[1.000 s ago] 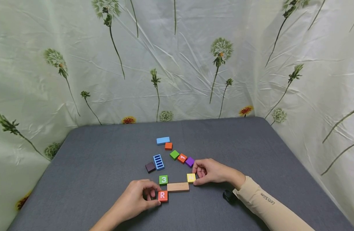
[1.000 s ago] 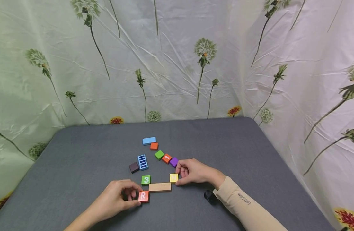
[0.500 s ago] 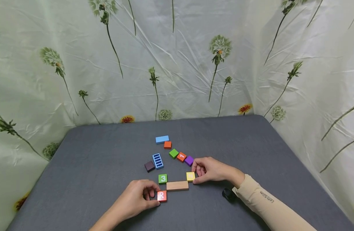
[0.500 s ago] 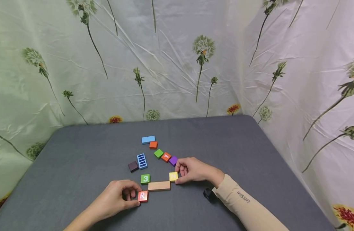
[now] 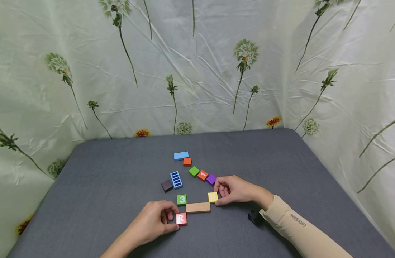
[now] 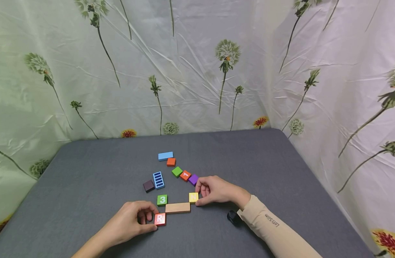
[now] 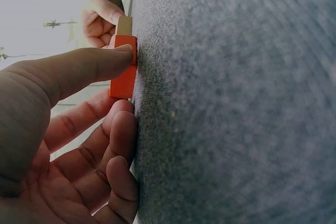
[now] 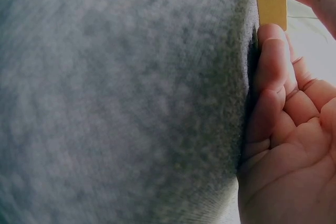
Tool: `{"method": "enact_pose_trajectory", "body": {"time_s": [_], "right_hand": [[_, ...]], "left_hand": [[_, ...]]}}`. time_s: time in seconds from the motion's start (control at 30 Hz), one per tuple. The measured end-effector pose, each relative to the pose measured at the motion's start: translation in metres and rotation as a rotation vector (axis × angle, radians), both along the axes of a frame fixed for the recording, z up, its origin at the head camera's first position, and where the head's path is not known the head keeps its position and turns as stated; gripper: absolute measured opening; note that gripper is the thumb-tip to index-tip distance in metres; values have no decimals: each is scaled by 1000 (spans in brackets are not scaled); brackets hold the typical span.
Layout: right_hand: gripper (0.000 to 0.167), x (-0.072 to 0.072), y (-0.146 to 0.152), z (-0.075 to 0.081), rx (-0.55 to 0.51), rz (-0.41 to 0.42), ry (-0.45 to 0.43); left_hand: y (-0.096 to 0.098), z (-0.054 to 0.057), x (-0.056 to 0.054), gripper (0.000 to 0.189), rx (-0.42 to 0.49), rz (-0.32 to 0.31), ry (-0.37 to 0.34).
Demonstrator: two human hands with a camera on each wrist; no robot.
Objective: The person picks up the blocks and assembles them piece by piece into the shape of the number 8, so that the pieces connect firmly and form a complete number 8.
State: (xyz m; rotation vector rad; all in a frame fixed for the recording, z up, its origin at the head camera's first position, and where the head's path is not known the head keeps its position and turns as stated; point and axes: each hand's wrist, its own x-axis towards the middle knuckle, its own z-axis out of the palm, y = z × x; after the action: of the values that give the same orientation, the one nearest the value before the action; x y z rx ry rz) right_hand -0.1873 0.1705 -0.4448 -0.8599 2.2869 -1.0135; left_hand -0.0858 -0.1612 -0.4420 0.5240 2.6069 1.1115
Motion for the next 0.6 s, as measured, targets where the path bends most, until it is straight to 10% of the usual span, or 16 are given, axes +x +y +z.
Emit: {"method": "enact_pose_trajectory", "body": {"time_s": [0.6], "right_hand": [[32, 0, 1, 0, 5, 0, 0]], "left_hand": [[-2, 0, 0, 31, 11, 3, -45]]}}
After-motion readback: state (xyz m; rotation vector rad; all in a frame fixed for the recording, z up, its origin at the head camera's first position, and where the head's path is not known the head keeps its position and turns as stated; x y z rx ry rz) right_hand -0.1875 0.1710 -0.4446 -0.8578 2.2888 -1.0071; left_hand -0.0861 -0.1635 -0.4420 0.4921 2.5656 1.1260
